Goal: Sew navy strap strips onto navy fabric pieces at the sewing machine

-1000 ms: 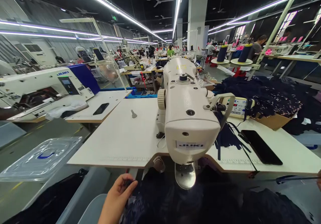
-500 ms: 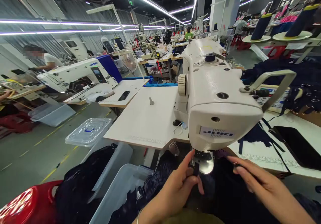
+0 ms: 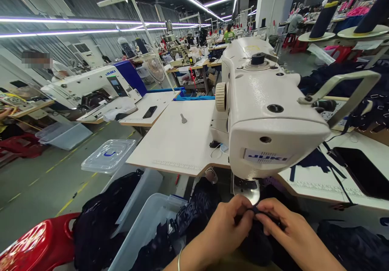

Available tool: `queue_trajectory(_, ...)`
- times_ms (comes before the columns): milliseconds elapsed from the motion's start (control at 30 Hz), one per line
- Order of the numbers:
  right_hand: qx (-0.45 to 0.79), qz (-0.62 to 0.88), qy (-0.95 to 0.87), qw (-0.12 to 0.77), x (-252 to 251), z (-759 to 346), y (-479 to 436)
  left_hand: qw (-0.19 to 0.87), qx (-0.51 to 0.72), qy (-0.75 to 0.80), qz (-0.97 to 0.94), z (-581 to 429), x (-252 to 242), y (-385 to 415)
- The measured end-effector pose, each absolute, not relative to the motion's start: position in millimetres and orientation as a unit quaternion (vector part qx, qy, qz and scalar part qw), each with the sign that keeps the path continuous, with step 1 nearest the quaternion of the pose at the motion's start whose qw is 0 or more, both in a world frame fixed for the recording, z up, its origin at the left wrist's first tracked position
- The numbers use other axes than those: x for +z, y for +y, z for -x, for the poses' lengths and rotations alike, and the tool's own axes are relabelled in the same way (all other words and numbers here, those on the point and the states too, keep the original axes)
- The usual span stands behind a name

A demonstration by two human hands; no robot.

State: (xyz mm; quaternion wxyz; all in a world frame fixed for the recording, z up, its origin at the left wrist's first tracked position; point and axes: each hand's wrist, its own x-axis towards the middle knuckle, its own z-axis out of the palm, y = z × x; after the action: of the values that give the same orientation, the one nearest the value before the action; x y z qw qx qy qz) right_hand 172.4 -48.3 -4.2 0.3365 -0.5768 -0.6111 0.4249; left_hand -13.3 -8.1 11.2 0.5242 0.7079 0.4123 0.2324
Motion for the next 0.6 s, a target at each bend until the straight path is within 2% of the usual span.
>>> queue_trajectory(200, 0.354, 0.576, -0.642, 0.363, -6, -174, -50, 0.497, 0.244, 0.449, -0.702, 10, 9, -4)
queue_trajectory(367, 0.300, 0.477, -0.719, 0.406, -8, -173, -56, 0.357, 0.263, 0.459, -0.770, 11, -3, -10)
queue_trajectory(433, 0.339, 0.479, -0.712, 0.386, -6, -173, -58, 0.322, 0.262, 0.427, -0.803, 14, -5, -12)
queue_trajectory(600, 0.549, 0.530, -0.568, 0.308, 4, -172, -57, 0.283, 0.210, 0.319, -0.880, 19, 6, -14)
